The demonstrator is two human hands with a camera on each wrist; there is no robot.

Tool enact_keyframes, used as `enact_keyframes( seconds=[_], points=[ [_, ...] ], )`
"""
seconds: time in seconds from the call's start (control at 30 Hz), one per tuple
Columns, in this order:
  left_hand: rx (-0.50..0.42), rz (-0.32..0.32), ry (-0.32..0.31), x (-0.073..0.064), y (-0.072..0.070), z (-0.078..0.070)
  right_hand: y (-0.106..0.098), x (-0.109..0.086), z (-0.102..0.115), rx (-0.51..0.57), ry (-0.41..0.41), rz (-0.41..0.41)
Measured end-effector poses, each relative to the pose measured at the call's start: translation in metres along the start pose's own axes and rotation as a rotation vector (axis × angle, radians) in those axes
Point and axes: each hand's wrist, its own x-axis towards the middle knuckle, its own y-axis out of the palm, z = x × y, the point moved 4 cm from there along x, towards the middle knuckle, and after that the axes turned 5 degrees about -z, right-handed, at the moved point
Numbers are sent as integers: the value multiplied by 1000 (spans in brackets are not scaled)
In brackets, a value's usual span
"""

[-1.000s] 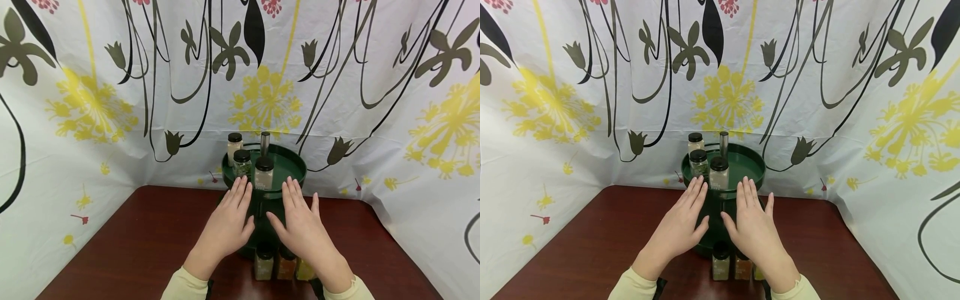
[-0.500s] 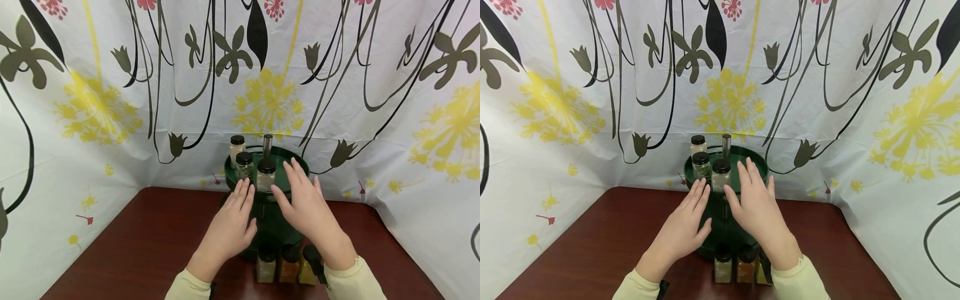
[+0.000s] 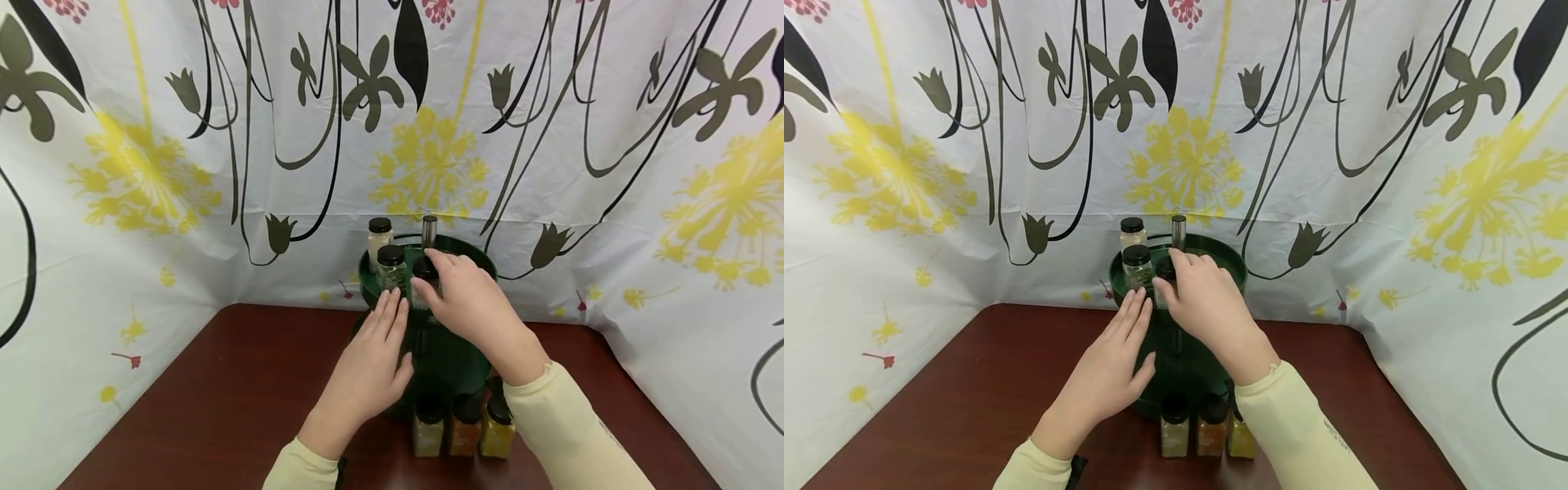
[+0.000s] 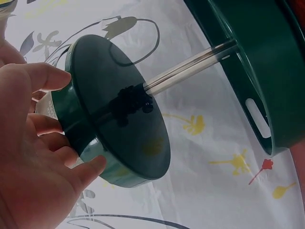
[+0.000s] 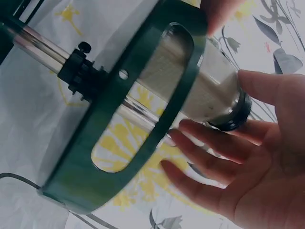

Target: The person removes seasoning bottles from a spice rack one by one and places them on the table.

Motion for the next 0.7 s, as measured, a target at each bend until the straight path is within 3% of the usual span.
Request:
enact_keyframes(
  seconds=[0.27, 0.7],
  points=[
    [4, -12, 8, 2, -1, -1, 3, -1, 1, 23, -60, -127],
    [-31, -12, -6, 0, -1, 0, 0, -2, 1, 64, -76, -190]
  ],
)
